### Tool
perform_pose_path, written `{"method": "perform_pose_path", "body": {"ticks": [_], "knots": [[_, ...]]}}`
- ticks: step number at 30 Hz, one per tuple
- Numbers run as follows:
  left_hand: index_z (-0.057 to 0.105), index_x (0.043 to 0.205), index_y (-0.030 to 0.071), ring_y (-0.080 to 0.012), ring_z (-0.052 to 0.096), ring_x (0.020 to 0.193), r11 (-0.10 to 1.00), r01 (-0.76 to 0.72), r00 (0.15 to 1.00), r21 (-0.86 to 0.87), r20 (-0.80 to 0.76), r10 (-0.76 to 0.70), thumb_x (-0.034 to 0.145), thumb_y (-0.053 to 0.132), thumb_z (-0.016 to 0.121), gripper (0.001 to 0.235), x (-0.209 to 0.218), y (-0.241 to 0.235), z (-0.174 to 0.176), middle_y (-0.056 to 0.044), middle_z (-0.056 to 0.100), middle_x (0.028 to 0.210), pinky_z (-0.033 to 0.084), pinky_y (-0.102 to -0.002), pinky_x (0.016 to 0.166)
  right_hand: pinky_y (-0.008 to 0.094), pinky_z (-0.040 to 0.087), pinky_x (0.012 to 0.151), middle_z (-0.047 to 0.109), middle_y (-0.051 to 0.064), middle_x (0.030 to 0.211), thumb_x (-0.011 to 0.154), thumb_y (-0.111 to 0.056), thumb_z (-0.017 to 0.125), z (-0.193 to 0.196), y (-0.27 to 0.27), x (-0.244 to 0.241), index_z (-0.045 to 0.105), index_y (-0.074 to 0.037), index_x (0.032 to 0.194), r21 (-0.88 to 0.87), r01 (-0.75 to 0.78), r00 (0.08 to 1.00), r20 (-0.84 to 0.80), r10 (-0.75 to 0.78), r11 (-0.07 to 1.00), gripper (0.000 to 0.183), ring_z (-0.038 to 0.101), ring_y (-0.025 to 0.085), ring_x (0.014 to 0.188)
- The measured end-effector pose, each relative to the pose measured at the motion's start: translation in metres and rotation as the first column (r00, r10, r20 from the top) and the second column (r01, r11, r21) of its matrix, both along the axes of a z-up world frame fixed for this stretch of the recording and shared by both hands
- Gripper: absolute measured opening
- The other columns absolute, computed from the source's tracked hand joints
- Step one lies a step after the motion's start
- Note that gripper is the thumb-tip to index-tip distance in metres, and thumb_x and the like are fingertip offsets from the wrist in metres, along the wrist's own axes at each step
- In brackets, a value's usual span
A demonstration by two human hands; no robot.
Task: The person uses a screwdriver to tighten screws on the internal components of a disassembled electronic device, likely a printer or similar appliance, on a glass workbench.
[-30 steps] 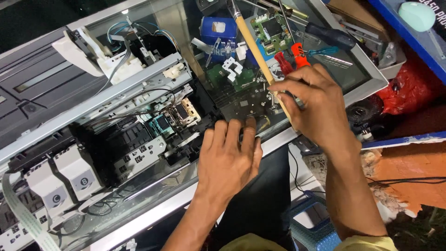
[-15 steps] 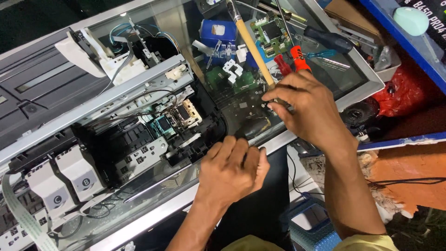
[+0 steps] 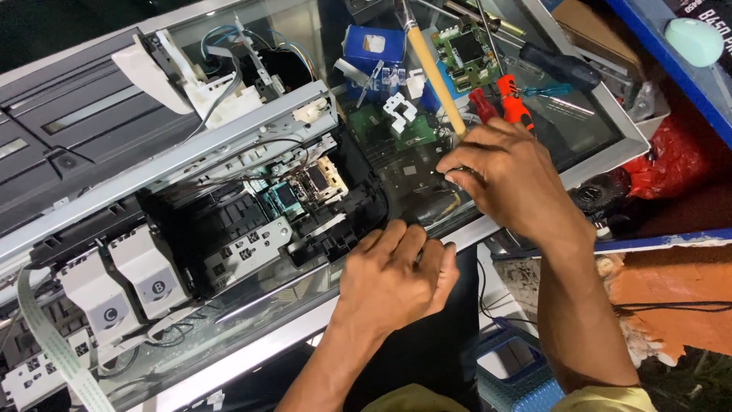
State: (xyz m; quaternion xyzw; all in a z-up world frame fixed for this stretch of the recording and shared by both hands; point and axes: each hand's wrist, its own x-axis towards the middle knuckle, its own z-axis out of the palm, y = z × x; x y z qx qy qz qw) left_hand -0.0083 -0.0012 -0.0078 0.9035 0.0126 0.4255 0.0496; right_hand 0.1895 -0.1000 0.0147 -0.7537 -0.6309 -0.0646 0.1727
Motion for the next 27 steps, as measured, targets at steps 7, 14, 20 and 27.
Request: {"method": "perform_pose_path", "body": {"ticks": [7,14,20,27], "knots": [[0.049,0.065,0.014,-0.0188,0.053,0.058,1.000,0.014,1.000,0.001,-0.003,-0.014,0.102,0.025,0.057,0.040,0.000,0.001,-0.001,-0.002,0.051,0.063,0.043,-0.031,0.050,0.039,0.051,0.079,0.072,0.003,0.095,0.085,-0.008,0.086,-0.005,-0.002,0.006,0.079,-0.016,0.107,0.046,-0.058,0.997,-0.054,0.061,0.997,0.025,0.063,0.023,0.092],[0.050,0.064,0.016,-0.0178,0.055,0.058,0.999,0.028,0.999,0.015,-0.020,-0.028,0.102,0.026,0.057,0.040,0.001,0.001,-0.002,-0.001,0.053,0.063,0.044,-0.030,0.049,0.036,0.047,0.074,0.072,0.009,0.098,0.091,0.000,0.087,0.009,-0.021,0.010,0.076,-0.008,0.120,0.184,0.076,0.995,-0.082,-0.062,0.980,0.031,0.058,0.023,0.088],[0.054,0.063,0.014,-0.0200,0.060,0.061,1.000,0.029,0.999,0.010,-0.014,-0.029,0.101,0.025,0.058,0.039,0.001,0.000,-0.001,-0.002,0.057,0.066,0.047,-0.030,0.052,0.037,0.048,0.076,0.071,0.010,0.099,0.092,-0.002,0.086,-0.004,-0.020,0.018,0.076,-0.009,0.121,0.180,0.072,0.997,-0.052,-0.064,0.981,0.031,0.058,0.024,0.090],[0.051,0.063,0.013,-0.0181,0.054,0.056,0.999,0.045,0.999,-0.001,-0.019,-0.045,0.104,0.024,0.053,0.043,0.001,0.000,-0.001,-0.002,0.053,0.063,0.042,-0.030,0.046,0.041,0.052,0.082,0.073,0.012,0.106,0.093,-0.001,0.085,-0.012,-0.006,0.029,0.075,-0.010,0.119,0.200,0.028,1.000,-0.008,-0.027,0.979,0.029,0.063,0.028,0.098]]}}
